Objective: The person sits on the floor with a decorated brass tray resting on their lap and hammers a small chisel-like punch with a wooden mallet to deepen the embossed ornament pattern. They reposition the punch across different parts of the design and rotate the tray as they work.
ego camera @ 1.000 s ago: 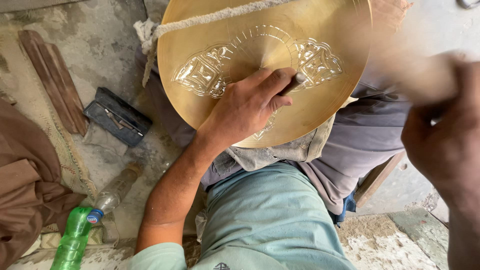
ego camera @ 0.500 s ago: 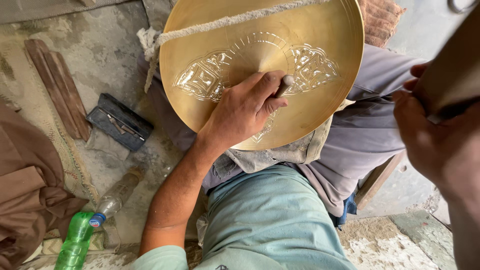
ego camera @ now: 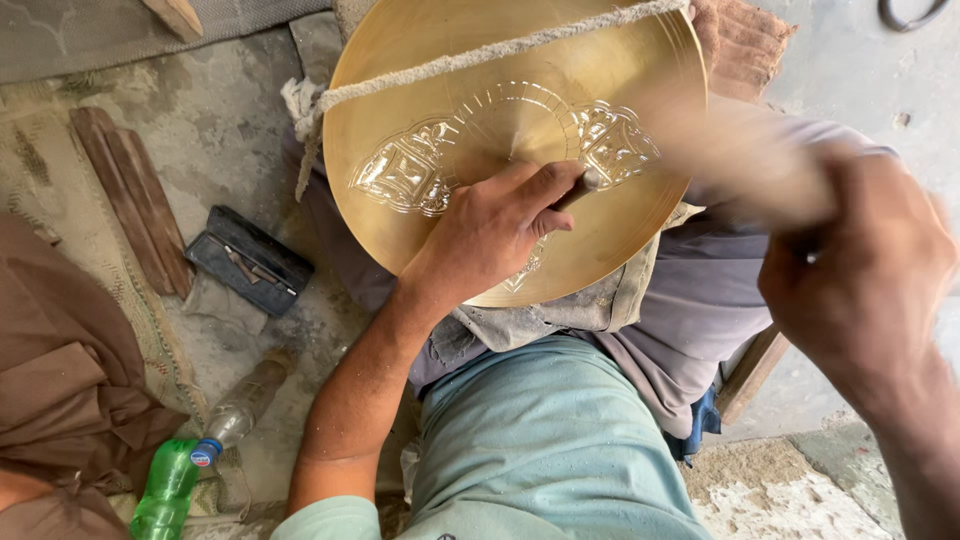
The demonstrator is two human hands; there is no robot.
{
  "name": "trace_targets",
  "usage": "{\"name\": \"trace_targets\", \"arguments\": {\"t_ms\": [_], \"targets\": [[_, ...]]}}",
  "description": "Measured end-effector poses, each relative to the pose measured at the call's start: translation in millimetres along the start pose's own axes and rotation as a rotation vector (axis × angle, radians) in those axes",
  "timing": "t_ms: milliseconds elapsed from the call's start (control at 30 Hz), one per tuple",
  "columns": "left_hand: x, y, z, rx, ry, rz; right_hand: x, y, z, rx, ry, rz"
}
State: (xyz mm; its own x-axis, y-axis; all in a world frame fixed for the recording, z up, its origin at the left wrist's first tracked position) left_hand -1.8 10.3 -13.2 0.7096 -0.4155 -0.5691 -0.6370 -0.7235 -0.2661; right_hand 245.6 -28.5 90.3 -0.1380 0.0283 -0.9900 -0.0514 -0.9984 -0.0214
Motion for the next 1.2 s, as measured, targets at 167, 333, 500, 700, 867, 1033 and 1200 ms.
{"name": "trace_targets", "arguments": {"t_ms": [167,333,500,700,867,1033,1200], "targets": [[-4.4,2.6,1.3,0.013,0.026,-0.108,-5.9,-2.8,-1.9,0.077,-0.25,0.013],[-4.2,3.1,2.4,-0.002,0.042,-0.129,-15.8,-9.0,13.3,-0.001,-0.116,-0.005],[-4.5,2.7,-0.2,0.007,0.053,-0.11,-12.2,-15.2,12.3,0.181,-0.342,0.02],[-8.2,4.1,-6.2,-0.025,0.061,-0.201,-9.4,15.6,7.3,-0.078,0.222,-0.014],[-4.3,30.5,-10.7,-0.284,0.376,-0.56,-2.6,15.8,-21.0,0.168,-0.172,0.033],[9.8,30.6,-8.1,-0.267,0.245,-0.509,6.7,-17.6,-10.5,0.225,-0.062,0.179],[13.3,31.8,-6.4,-0.26,0.186,-0.488,-21.1,-35.1,43.2,0.018,-0.157,0.153]]}}
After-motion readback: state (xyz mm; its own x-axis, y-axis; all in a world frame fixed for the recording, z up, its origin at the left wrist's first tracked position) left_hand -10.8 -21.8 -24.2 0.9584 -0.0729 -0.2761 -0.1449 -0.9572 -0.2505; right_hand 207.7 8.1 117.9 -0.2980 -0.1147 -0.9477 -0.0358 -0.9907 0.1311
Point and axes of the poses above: each hand's wrist, its own y-axis away from the middle knuckle, its own x-axis out of the palm, z = x × y, the point moved 5 cm from there along -y, towards the middle knuckle, and after that the axes turned 13 degrees about x, right-handed, at the moved point
